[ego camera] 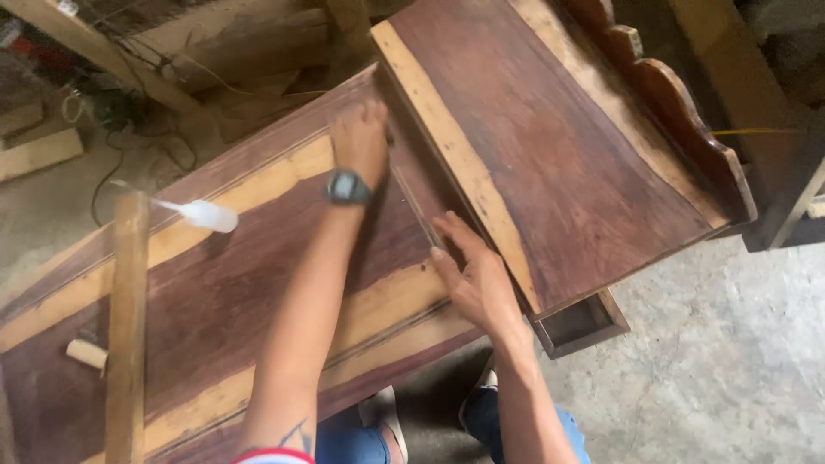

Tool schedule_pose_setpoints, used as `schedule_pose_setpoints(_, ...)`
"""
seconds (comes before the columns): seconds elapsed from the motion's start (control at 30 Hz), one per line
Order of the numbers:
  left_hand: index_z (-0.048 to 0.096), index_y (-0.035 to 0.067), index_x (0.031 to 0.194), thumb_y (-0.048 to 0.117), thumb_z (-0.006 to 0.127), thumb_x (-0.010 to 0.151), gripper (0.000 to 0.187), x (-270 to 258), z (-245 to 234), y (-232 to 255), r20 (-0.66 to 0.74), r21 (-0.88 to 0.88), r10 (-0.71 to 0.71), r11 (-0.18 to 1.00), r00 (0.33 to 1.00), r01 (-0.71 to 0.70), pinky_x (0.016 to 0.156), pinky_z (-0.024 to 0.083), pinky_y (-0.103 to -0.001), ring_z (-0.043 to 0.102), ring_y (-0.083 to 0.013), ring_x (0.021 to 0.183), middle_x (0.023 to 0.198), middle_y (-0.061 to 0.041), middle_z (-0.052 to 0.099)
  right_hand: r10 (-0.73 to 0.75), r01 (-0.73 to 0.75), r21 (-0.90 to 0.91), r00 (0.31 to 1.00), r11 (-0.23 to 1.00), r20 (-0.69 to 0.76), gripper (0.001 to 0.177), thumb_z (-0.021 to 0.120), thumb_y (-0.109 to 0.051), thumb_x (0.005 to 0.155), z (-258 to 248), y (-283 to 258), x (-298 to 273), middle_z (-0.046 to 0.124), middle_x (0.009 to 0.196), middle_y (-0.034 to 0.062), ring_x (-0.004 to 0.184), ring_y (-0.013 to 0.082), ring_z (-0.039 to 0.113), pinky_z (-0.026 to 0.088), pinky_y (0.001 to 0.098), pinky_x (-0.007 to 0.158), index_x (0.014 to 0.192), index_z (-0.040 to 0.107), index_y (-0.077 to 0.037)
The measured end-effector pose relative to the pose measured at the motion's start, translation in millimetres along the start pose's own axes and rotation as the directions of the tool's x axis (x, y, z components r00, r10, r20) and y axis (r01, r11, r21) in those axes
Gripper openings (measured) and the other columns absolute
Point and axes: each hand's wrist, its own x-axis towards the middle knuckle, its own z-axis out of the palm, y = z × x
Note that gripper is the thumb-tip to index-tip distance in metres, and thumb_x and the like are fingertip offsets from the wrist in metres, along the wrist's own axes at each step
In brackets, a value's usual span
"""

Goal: Sanding the edges and surfaces of a wooden furniture component to smooth the wood.

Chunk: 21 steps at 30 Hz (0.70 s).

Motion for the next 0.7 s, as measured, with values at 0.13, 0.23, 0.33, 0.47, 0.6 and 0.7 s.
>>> schedule_pose_setpoints(0.13, 0.063, 0.027, 0.114, 0.015, 0.056, 0.094, 0.024, -81, -60, 18, 0.01, -0.045, 0.049, 0.998, 0.999, -0.049, 0.106, 0.032, -0.056, 0.053, -0.0209, 0.121, 0.122, 0.004, 0.062, -0.026, 0.026, -0.032, 1.0, 0.999, -0.011, 0.044, 0.063, -0.017, 0.096, 5, 13, 3, 0.052, 0.148, 0.0295, 0.137, 0.0504, 0.045, 0.038, 0.0613, 0.112, 0.138, 0.063, -0.005)
schedule_pose_setpoints(0.23, 0.076, 0.029, 0.093, 0.017, 0.055, 0.096, 0.024, -145, -149, 41, 0.158, -0.206, -0.012, 0.977, 0.987, 0.045, 0.108, 0.031, -0.053, 0.061, -0.0219, 0.118, 0.115, 0.001, 0.073, -0.052, 0.049, -0.084, 0.998, 0.995, -0.031, 0.046, 0.064, -0.019, 0.096, 9, 15, 6, 0.054, 0.148, 0.0265, 0.137, 0.0472, 0.048, 0.039, 0.0591, 0.113, 0.139, 0.062, -0.007)
schedule_pose_setpoints(0.33, 0.074, 0.019, 0.11, 0.002, 0.053, 0.098, 0.03, -216, -204, 50, 0.201, -0.629, 0.124, 0.777, 0.972, 0.031, 0.115, 0.033, -0.05, 0.057, -0.0262, 0.132, 0.125, -0.007, 0.071, -0.004, 0.005, -0.073, 1.0, 0.997, 0.01, 0.051, 0.063, -0.018, 0.096, 6, 16, 10, 0.053, 0.149, 0.0257, 0.138, 0.0462, 0.047, 0.036, 0.0591, 0.115, 0.145, 0.058, -0.009)
schedule_pose_setpoints(0.47, 0.073, 0.02, 0.12, 0.011, 0.057, 0.101, 0.026, -318, -170, 47, 0.253, -0.889, -0.294, 0.305, 0.922, 0.341, 0.104, 0.045, -0.037, 0.063, -0.0159, 0.119, 0.124, -0.002, 0.071, -0.044, 0.038, 0.049, 0.991, 0.998, 0.128, 0.055, 0.066, -0.022, 0.096, 10, 15, 7, 0.056, 0.148, 0.0227, 0.14, 0.0445, 0.045, 0.034, 0.0612, 0.116, 0.149, 0.056, -0.013)
schedule_pose_setpoints(0.6, 0.068, 0.008, 0.104, 0.019, 0.071, 0.098, 0.013, -375, -114, 28, 0.621, -0.784, -0.466, -0.371, 0.63, 0.498, 0.077, 0.055, -0.027, 0.065, -0.0095, 0.085, 0.093, 0.002, 0.07, -0.181, 0.09, 0.208, 0.858, 0.974, 0.48, 0.072, 0.072, -0.034, 0.088, 36, -17, -15, 0.054, 0.145, 0.0342, 0.14, 0.0521, 0.043, 0.033, 0.069, 0.113, 0.151, 0.051, -0.006)
schedule_pose_setpoints(0.7, 0.065, 0.007, 0.137, 0.01, 0.07, 0.096, 0.041, -323, -216, 39, 0.635, -0.756, -0.482, -0.549, 0.604, 0.357, 0.096, 0.053, -0.028, 0.064, -0.01, 0.108, 0.124, -0.005, 0.073, -0.163, -0.018, 0.298, 0.806, 0.954, 0.57, 0.041, 0.077, -0.019, 0.09, 84, -12, -44, 0.073, 0.114, 0.0196, 0.112, 0.0299, 0.063, 0.048, 0.0519, 0.101, 0.126, 0.069, 0.001)
